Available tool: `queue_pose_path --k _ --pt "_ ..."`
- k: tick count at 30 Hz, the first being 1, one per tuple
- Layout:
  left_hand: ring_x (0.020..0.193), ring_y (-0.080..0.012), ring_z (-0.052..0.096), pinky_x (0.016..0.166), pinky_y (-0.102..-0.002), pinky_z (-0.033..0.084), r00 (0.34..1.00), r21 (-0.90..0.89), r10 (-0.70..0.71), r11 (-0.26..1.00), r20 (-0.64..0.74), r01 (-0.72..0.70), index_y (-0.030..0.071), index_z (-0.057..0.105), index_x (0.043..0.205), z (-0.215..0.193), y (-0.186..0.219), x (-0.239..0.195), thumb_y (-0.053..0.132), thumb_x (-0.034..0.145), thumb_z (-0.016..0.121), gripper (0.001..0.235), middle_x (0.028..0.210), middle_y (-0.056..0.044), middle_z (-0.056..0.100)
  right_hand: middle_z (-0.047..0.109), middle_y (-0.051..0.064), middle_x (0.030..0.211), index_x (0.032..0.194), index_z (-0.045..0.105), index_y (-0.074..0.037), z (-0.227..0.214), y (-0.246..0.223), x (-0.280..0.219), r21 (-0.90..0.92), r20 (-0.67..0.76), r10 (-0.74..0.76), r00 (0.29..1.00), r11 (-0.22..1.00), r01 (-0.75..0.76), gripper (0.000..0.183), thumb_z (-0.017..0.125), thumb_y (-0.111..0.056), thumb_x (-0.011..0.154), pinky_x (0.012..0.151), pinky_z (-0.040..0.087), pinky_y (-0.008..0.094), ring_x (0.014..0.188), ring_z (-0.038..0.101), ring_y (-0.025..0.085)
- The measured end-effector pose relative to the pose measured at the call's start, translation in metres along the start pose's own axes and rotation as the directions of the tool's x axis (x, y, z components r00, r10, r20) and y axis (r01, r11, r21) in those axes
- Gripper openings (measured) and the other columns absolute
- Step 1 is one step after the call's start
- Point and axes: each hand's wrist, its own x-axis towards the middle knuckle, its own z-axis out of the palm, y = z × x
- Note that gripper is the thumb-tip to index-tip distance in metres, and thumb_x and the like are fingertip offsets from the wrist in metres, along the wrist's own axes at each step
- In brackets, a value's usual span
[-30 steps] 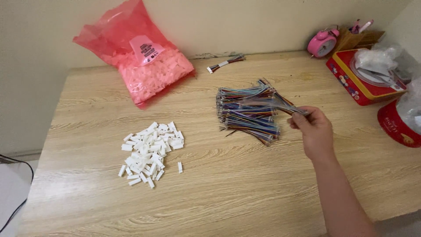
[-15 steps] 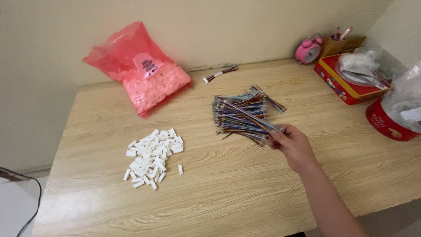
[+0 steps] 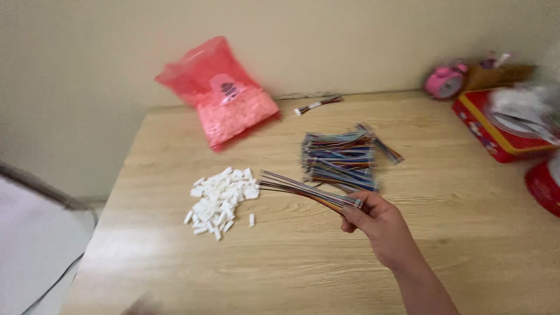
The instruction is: The person assembles wire harnesses by inserting the ends of multi-colored wires into small white plastic connectors. They pick up a bundle of wires, align the ends, and slide a connector onto them, repeating this process for multiple bundles on a wooden table.
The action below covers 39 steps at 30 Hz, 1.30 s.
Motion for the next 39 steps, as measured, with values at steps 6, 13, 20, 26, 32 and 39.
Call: queue_pose_path --k 6,13,20,26,32,39 --pt "0.081 -0.0110 0.065 0.063 -0.027 0.056 0.943 0.145 -0.330 0.936 0.048 0.320 0.005 0.067 0.131 0.400 0.116 0.055 0.014 0.089 0.068 0.043 0.103 -0.005 0.071 0.068 0.006 0.083 0.114 0.070 -0.001 -0.003 -0.003 -0.028 -0.228 0.007 -0.054 0.999 0.972 0.054 0.025 0.070 -0.010 0.090 0.070 0.059 0.032 0.074 0.066 0.015" --pt "0.067 -0.0111 0.059 0.059 -0.027 0.052 0.866 -0.051 -0.493 0.866 0.082 0.498 0.000 0.076 0.098 0.439 0.082 0.038 0.017 0.092 0.075 0.017 0.076 -0.002 0.067 0.072 0.006 0.093 0.113 0.069 0.001 -0.028 0.009 -0.037 -0.152 0.046 -0.084 0.995 0.984 0.090 0.023 0.069 -0.009 0.092 0.071 0.057 0.028 0.079 0.066 0.012" --pt "0.061 -0.0114 0.056 0.057 -0.027 0.049 0.873 -0.232 -0.486 0.853 -0.031 0.467 0.003 0.072 0.086 0.437 0.090 0.036 0.020 0.093 0.076 0.019 0.068 -0.001 0.061 0.074 0.006 0.091 0.113 0.068 -0.001 -0.013 0.003 -0.043 -0.236 0.046 -0.082 0.996 0.968 0.090 0.024 0.068 -0.009 0.090 0.068 0.059 0.028 0.077 0.068 0.011" --pt "0.063 -0.0114 0.056 0.059 -0.028 0.052 0.853 -0.240 -0.519 0.835 -0.051 0.494 0.003 0.070 0.088 0.440 0.086 0.035 0.024 0.094 0.076 0.023 0.069 -0.001 0.059 0.072 0.006 0.088 0.115 0.069 -0.001 -0.022 0.008 -0.045 -0.311 -0.016 -0.087 0.996 0.947 0.078 0.026 0.070 -0.008 0.090 0.066 0.058 0.027 0.075 0.067 0.012" --pt "0.063 -0.0100 0.055 0.057 -0.028 0.050 0.847 -0.227 -0.531 0.827 -0.015 0.514 0.003 0.073 0.095 0.443 0.081 0.025 0.022 0.093 0.075 0.019 0.070 0.001 0.059 0.074 0.005 0.092 0.114 0.068 0.000 -0.018 0.006 -0.044 -0.275 -0.008 -0.107 0.994 0.956 0.101 0.024 0.069 -0.008 0.091 0.067 0.058 0.026 0.078 0.067 0.010" --pt "0.059 -0.0106 0.052 0.055 -0.027 0.049 0.845 -0.308 -0.529 0.819 -0.078 0.484 0.004 0.072 0.092 0.442 0.088 0.025 0.025 0.094 0.074 0.022 0.066 0.000 0.055 0.074 0.007 0.090 0.114 0.070 -0.001 -0.014 0.006 -0.044 -0.343 -0.056 -0.074 0.996 0.938 0.051 0.024 0.069 -0.010 0.091 0.067 0.058 0.027 0.077 0.067 0.011"
